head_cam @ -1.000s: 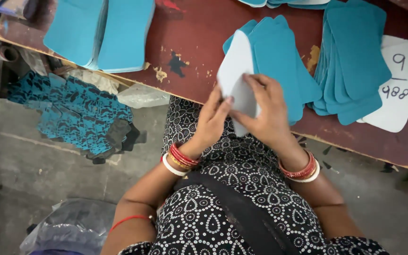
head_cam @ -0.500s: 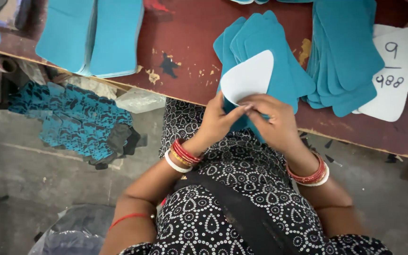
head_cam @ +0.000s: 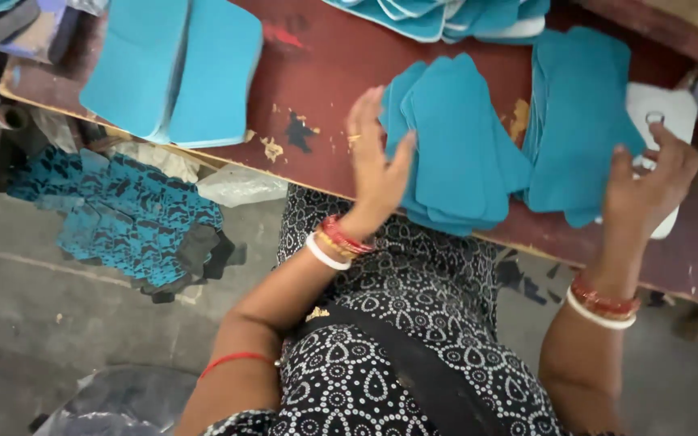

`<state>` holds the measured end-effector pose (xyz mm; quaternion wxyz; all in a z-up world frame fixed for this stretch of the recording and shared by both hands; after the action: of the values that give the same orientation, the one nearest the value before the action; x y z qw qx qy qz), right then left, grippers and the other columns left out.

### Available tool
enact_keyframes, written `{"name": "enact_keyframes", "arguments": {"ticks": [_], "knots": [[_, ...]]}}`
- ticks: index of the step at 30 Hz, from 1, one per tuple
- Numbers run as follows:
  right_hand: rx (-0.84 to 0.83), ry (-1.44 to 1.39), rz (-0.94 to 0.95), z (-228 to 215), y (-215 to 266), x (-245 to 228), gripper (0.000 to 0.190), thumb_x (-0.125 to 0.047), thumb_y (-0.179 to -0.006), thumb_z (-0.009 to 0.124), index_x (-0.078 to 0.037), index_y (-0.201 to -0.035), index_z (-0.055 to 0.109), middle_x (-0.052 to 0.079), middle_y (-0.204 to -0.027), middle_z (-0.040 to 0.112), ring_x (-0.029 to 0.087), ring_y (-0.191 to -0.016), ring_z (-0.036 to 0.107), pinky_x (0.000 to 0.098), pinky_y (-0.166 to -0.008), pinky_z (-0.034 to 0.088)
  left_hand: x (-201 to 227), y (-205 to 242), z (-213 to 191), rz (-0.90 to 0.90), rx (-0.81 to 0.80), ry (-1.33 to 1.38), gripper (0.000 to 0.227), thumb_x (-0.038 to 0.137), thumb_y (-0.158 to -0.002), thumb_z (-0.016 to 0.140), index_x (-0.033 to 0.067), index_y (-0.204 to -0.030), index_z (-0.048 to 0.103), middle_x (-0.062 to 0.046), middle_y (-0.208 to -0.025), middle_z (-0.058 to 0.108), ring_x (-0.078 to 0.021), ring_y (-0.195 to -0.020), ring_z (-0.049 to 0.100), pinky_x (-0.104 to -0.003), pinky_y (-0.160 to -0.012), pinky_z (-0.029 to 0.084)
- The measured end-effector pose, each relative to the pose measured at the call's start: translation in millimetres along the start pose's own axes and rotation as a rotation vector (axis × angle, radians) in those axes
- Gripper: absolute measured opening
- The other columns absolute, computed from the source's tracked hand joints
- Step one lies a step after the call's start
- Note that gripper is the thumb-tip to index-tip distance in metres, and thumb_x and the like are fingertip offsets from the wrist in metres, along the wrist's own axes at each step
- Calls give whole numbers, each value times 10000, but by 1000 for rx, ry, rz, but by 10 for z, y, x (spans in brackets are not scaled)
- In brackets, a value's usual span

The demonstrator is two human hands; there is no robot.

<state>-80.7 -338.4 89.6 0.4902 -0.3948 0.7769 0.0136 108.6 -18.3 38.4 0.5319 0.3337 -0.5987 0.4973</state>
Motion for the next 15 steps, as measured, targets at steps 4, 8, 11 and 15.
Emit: {"name": "enact_keyframes", "arguments": {"ticks": [4,8,11,15], "knots": [[-19,287,-233,207,39,33,317,74,-959,738,23,-1259,647,201,-1286,594,287,-1145,667,372,-892,553,48,-106,-610,171,81,-599,481,79,-934,706,37,-1389,556,-206,-1395,535,-385,-1325,491,-469,-1124,423],[-132,226,-341,848,-399,-353,253,38,-977,739,1,-1213,657,166,-1230,652,259,-1112,681,379,-959,594,-152,-131,-730,136,33,-728,406,94,-912,711,27,-1302,621,-201,-1342,564,-407,-1241,521,-491,-1057,452],[-253,214,-535,1608,-729,-903,144,-45,-1016,778,-57,-1150,728,124,-1071,703,281,-1017,684,410,-902,561,-148,-116,-683,172,-13,-833,382,120,-880,721,13,-1236,632,-206,-1318,574,-412,-1209,529,-502,-1009,453],[-190,197,-948,2518,-1251,-1508,139,-66,-948,713,-75,-1087,720,126,-1075,702,361,-1014,667,456,-845,534,-139,-118,-635,212,-34,-897,295,142,-859,728,25,-1124,669,-186,-1247,606,-385,-1160,565,-485,-960,459]]}}
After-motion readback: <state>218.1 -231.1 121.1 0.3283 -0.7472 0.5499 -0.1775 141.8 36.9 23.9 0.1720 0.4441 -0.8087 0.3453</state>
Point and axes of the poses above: each hand's wrist, its own y-axis away from the middle knuckle, its own z-axis out of the palm, x = y × z, the point moved 8 cm from there along -y, towards the middle knuckle
